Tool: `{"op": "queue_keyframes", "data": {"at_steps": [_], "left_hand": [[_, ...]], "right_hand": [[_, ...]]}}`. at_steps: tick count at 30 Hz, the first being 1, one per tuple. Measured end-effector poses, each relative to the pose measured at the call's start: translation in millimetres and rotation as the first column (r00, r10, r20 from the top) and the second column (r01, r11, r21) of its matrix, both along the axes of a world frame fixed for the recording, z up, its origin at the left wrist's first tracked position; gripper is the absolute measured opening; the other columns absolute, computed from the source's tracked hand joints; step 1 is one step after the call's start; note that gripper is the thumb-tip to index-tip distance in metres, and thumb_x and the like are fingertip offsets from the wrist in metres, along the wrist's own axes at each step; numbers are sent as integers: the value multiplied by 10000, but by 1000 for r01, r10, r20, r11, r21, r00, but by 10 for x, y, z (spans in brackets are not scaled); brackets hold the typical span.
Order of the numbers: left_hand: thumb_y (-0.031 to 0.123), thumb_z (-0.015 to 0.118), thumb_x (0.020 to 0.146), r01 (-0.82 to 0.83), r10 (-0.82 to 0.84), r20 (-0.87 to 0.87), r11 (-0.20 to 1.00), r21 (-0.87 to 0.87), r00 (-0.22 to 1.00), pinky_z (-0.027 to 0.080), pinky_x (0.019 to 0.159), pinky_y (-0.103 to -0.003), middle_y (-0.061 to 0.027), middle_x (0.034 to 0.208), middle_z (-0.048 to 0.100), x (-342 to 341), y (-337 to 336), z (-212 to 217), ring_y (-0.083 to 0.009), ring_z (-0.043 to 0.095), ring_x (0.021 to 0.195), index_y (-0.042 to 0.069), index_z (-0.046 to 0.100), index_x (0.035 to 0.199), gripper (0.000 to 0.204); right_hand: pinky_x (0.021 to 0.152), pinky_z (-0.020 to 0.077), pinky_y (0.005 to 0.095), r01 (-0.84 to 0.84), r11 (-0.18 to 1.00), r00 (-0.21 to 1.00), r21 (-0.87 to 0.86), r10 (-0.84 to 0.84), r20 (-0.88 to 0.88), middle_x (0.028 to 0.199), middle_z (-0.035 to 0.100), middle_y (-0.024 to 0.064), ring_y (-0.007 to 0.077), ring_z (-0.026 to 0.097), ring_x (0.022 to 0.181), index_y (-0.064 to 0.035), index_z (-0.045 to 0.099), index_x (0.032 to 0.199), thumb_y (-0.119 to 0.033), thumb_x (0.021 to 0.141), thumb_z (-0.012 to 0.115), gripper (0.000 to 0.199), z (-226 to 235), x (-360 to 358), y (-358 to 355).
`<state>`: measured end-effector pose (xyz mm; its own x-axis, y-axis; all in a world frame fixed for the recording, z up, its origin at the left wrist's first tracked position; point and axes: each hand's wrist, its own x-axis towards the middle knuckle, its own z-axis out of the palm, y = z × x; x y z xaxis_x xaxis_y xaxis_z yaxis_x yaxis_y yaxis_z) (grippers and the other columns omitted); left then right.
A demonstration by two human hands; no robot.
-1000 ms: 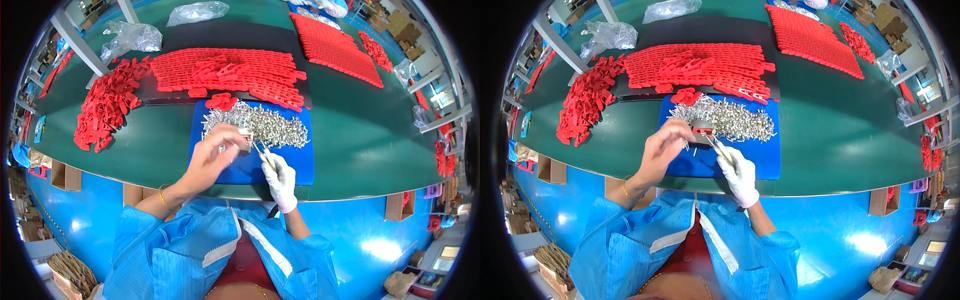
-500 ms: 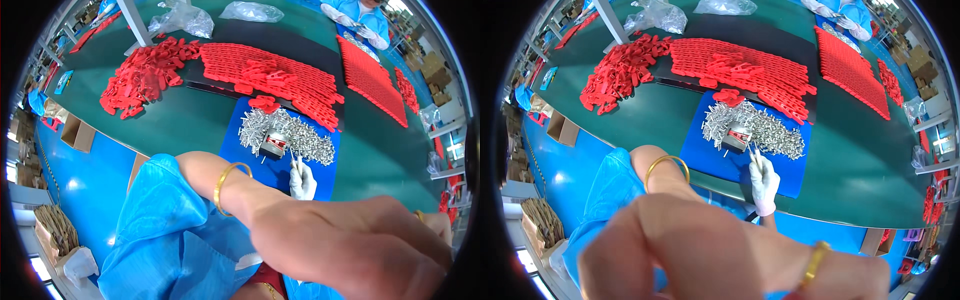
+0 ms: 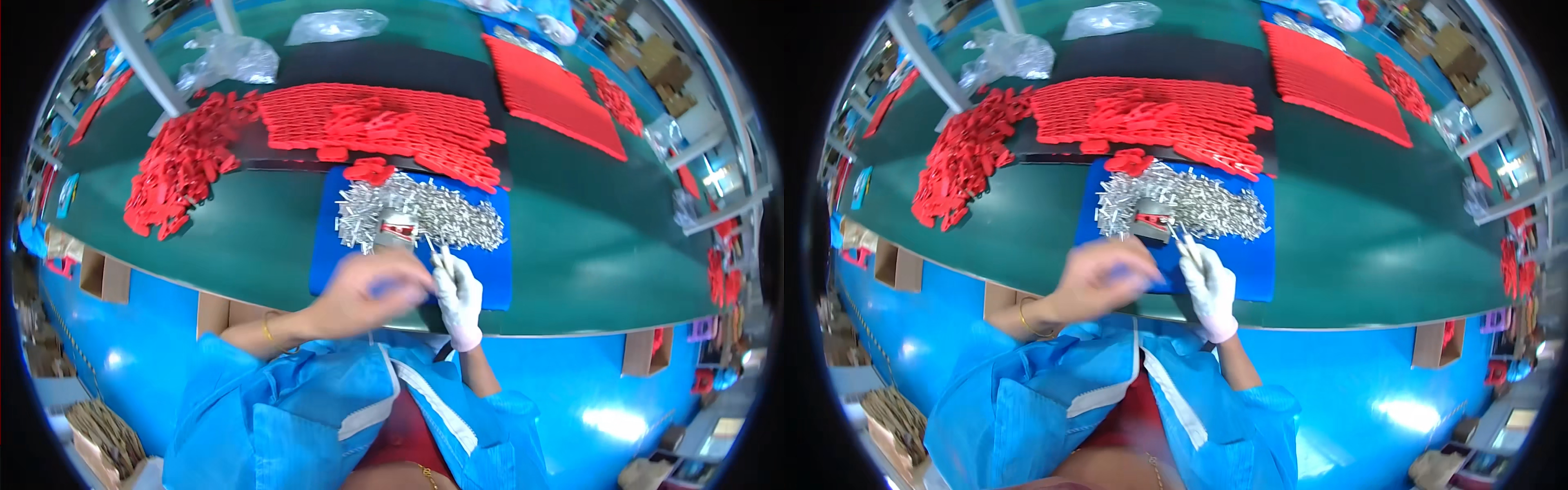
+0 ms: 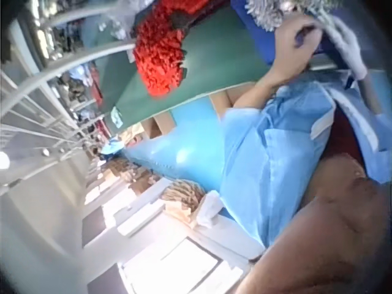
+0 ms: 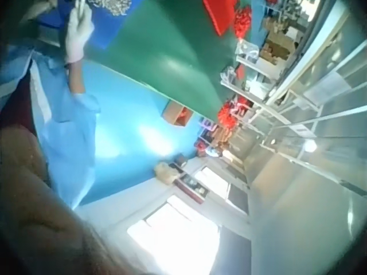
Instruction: The person assembles plastic clips by inserting metal pins into red plastic components using a metal fixture and tweezers, then connects the plastic clips into rows on the table.
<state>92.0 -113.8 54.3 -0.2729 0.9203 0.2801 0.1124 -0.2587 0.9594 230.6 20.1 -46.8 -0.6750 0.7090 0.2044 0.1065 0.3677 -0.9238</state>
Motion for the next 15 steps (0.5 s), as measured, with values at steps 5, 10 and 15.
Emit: {"op": "queue_keyframes", "data": {"at_steps": [5,10,15], "left_hand": [[178,506,952,-364,387,544,918,-155,744,451,788,-255,-99,977,599,-37,170,-404,-170,561,869,21,592,1066,212],[259,441,994,-328,310,741,936,-128,595,447,807,-268,-98,958,571,97,349,-418,-182,554,866,27,575,1062,276],[295,420,1005,-253,189,773,967,-39,605,438,809,-271,-83,936,566,151,382,-481,-171,554,869,35,570,1051,304]], "right_hand": [[627,468,273,-11,997,1000,-70,10,-17,958,681,80,178,603,663,-12,602,1137,-180,878,617,309,211,-27,-163],[620,473,289,-2,999,998,51,5,-60,938,675,91,204,604,646,-18,589,1124,-182,879,614,296,181,-101,-274],[617,475,301,34,991,996,129,-23,-90,916,669,99,224,601,640,-21,579,1103,-187,881,611,279,118,-127,-342]]}}
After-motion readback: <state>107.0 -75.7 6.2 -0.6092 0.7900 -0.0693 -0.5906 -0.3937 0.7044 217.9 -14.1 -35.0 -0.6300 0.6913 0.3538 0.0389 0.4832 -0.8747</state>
